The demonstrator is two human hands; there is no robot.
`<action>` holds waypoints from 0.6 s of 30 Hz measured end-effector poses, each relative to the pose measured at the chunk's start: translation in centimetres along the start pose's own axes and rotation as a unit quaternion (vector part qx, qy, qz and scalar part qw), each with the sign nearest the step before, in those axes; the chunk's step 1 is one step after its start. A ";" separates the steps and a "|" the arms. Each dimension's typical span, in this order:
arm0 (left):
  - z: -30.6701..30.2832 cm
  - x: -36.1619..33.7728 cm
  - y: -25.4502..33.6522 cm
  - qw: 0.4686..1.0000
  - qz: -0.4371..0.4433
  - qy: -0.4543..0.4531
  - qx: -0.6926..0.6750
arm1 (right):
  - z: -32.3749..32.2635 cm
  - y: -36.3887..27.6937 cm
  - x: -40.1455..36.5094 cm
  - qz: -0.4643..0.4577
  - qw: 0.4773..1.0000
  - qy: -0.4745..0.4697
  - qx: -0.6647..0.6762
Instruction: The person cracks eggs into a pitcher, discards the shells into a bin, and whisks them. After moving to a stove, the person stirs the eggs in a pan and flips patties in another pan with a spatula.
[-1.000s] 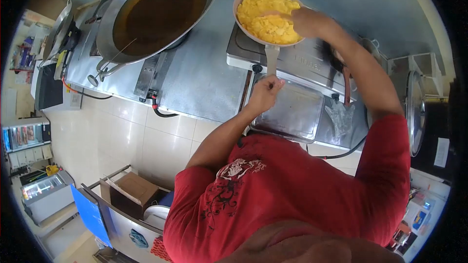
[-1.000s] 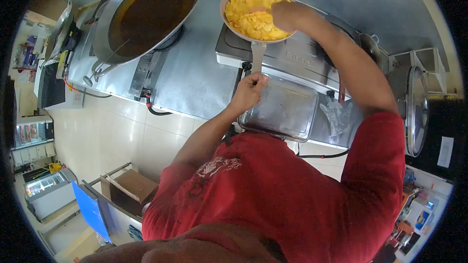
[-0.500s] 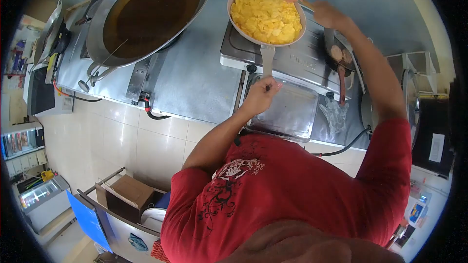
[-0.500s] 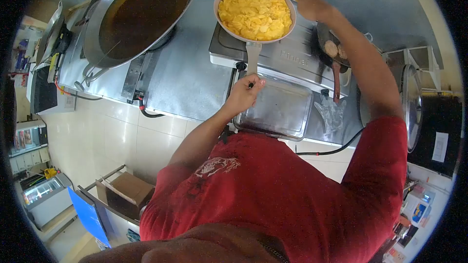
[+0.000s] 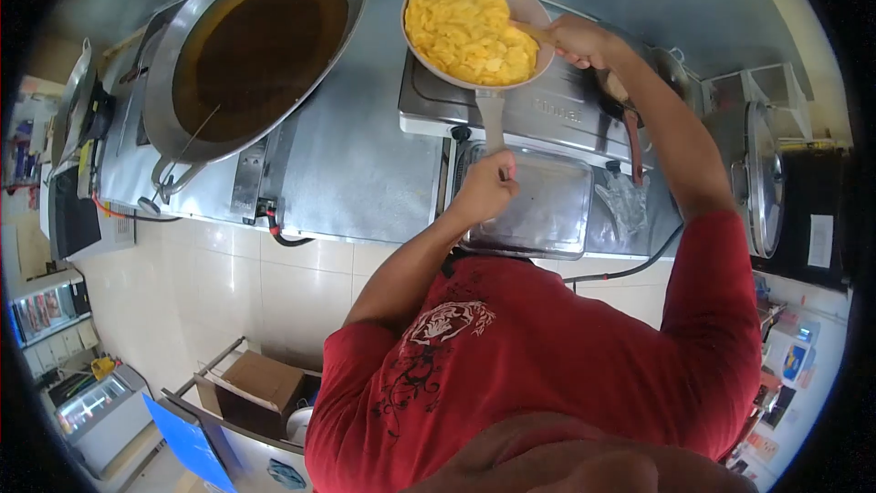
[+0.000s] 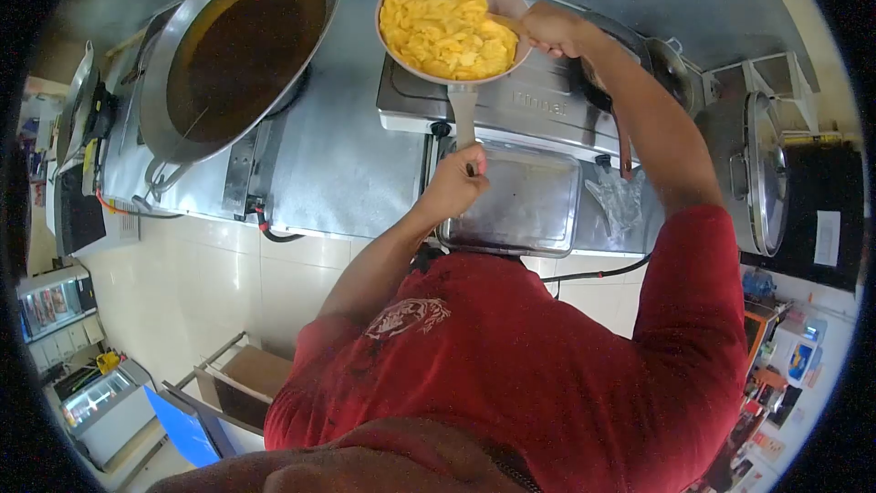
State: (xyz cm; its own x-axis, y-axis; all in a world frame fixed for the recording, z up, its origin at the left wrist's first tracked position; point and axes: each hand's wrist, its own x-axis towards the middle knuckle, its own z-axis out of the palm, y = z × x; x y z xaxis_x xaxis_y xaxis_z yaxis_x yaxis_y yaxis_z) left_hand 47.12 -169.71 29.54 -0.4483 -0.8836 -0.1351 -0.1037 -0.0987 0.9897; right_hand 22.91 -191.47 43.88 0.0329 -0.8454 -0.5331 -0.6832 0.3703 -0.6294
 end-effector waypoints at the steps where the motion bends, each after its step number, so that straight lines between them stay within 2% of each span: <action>1: -0.1 -0.1 -0.2 1.000 0.023 0.002 -0.012 | -0.1 -0.2 -0.3 -0.017 0.999 -0.015 -0.029; 4: -0.3 -0.4 -0.4 0.999 0.051 0.009 -0.016 | 0.3 -2.1 -3.6 -0.035 0.991 0.006 -0.130; 5: -0.3 -0.4 -0.4 0.998 0.054 0.012 -0.014 | 0.1 -0.2 -2.5 -0.171 0.959 0.060 -0.218; 6: -0.2 -0.5 -0.5 0.999 0.049 0.007 -0.015 | 0.0 3.1 -0.6 -0.302 0.898 0.112 -0.299; 7: -0.2 -0.5 -0.5 0.999 0.043 0.003 -0.016 | -0.1 4.9 0.6 -0.424 0.811 0.161 -0.371; 10: -0.3 -0.5 -0.6 0.999 0.037 0.005 -0.015 | 3.0 1.5 -6.8 -0.262 0.832 0.156 -0.463; 13: -0.3 -0.2 -1.0 0.999 0.037 0.004 -0.024 | 6.3 0.5 -10.6 -0.158 0.811 0.122 -0.550; 17: -0.3 -0.4 -1.0 0.998 -0.019 -0.004 -0.062 | 3.3 -0.8 -13.5 -0.158 0.798 0.131 -0.567; 18: -0.5 -0.4 -0.5 0.998 -0.023 -0.007 -0.055 | 1.9 -0.9 -13.4 -0.174 0.792 0.161 -0.563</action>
State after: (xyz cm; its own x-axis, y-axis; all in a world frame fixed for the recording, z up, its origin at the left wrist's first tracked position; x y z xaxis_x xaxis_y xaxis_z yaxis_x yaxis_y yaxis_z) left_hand 47.82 -169.49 29.11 -0.4570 -0.8709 -0.1806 -0.0260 -0.1899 0.9815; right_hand 24.47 -179.74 50.50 0.2985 -0.9421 -0.1529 -0.8965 -0.3317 0.2939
